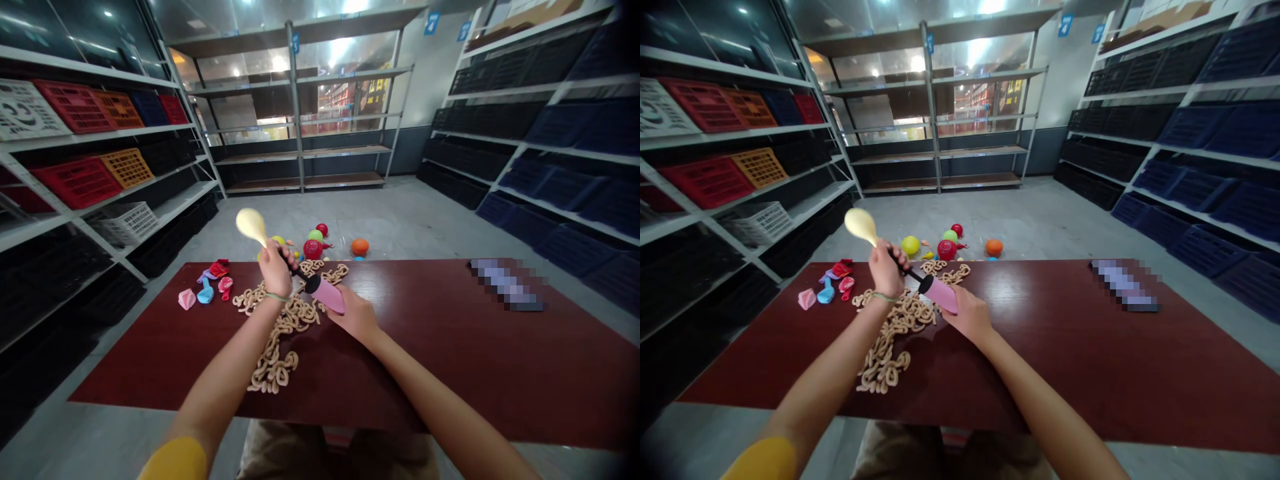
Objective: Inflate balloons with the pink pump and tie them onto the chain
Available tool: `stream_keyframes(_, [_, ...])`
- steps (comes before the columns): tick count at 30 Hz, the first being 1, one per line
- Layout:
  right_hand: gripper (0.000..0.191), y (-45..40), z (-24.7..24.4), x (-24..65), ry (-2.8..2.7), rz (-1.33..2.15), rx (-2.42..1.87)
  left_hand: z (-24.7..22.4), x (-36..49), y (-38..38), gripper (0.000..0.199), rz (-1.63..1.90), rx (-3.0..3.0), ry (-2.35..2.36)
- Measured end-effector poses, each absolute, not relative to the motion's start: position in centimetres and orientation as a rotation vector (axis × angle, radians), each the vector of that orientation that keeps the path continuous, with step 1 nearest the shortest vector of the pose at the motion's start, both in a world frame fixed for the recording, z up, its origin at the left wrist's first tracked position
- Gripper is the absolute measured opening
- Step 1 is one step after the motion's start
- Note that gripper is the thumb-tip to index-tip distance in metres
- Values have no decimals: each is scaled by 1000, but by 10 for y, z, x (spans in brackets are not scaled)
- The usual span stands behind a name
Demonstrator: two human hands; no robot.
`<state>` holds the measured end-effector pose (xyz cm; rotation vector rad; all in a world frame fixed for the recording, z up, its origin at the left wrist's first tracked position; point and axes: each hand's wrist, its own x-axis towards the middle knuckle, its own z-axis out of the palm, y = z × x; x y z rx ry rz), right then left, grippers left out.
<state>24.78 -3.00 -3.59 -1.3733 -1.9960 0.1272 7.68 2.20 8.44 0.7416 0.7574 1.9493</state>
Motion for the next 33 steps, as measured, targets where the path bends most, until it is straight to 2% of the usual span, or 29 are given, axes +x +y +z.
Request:
stream_keyframes(3, [49,-29,-39,245,-1971,175,-1373,107,62,29,32,1949,816,725])
stream_keyframes(6, [49,-27,-39,244,-1939,196,-1399,111,68,35,31,1963,796,724])
stream_keyframes(13, [44,-27,-36,249,-1846,165,-1525,67,116,28,40,1761,848,760])
stream_keyframes(18, [44,-29,-38,249,-1980,30,-1433,54,107,16,39,1852,752,798])
stream_keyframes(21, [43,-31,-40,246,-2054,-32,-1375,63,82,14,36,1870,685,809])
stream_keyframes(28, [45,-29,-42,243,-2036,23,-1348,124,30,32,31,1959,739,787])
stream_keyframes(30, [45,-27,-43,242,-2003,26,-1369,124,36,37,32,2008,723,781])
stream_keyframes(33, [44,-24,-44,242,-1958,-10,-1445,96,64,37,37,1985,691,797])
